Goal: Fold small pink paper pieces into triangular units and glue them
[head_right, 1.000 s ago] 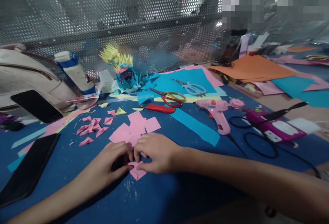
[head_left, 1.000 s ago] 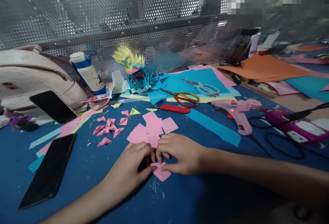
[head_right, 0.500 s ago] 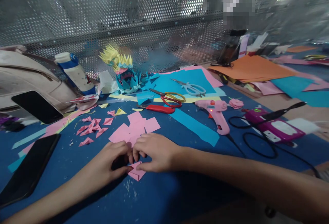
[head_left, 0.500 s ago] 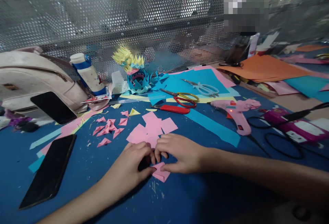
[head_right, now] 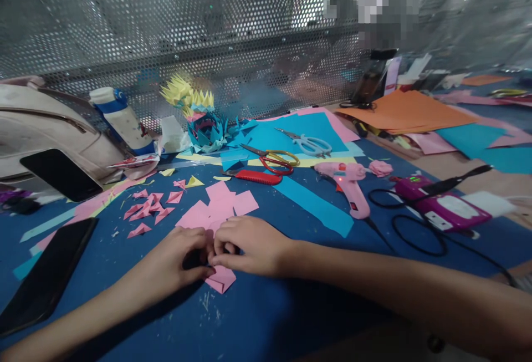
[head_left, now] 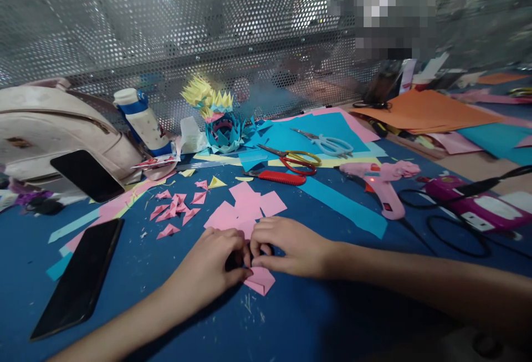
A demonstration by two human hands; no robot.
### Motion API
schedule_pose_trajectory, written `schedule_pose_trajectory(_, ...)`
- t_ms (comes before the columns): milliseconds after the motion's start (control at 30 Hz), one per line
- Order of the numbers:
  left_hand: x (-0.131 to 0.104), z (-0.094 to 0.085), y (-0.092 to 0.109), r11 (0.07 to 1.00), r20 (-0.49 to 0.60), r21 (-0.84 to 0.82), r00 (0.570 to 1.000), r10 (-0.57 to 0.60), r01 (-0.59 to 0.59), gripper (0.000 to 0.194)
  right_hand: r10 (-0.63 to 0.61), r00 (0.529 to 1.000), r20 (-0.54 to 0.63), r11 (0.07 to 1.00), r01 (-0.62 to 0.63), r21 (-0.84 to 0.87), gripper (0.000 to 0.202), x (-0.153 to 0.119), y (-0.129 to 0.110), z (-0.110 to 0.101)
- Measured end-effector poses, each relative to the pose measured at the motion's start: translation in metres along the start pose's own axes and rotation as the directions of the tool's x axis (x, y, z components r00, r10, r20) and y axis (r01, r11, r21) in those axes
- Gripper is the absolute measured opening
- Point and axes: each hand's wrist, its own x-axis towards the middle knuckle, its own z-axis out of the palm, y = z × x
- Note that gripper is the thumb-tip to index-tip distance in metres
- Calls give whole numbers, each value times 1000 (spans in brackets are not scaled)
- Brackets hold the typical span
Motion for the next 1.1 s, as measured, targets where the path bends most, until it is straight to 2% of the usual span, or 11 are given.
schedule_pose_trajectory(133, 0, -4, 5, 1000, 19, -17, 1000, -4, 4, 15, 50, 997, -64, 996, -46, 71, 14, -1, -3, -3)
schedule_pose_trajectory(333, 1, -4, 10, 999, 21, -34, 1000, -23, 24, 19, 0, 996, -89, 993, 10, 119, 19, -1, -3, -2)
schedule_pose_trajectory(600, 9, -7, 12, 973, 96, -226, 995, -30, 51, 14, -6, 991, -130, 996, 18, 89, 27, 0, 1, -3)
schedule_pose_trajectory(700, 8, -11, 9, 932, 95, -344, 992, -88, 115, 8, 24, 987, -158, 995, -8, 104, 30, -1, 1, -5)
schedule_pose_trajectory(800, 4, -12, 5, 874, 82, -454, 985, -155, 175, 12, 100, 983, -152, 981, -73, 177, 19, -2, 0, -5)
schedule_pose_trajectory(867, 1, -10, 2, 819, 114, -530, 975, -188, 220, 15, 123, 983, -136, 974, -92, 208, 15, -2, -1, -3)
schedule_pose_trajectory(1100, -8, 6, 4, 632, 245, -696, 940, -238, 341, 35, 72, 984, -163, 969, -30, 244, 25, 0, 2, 4)
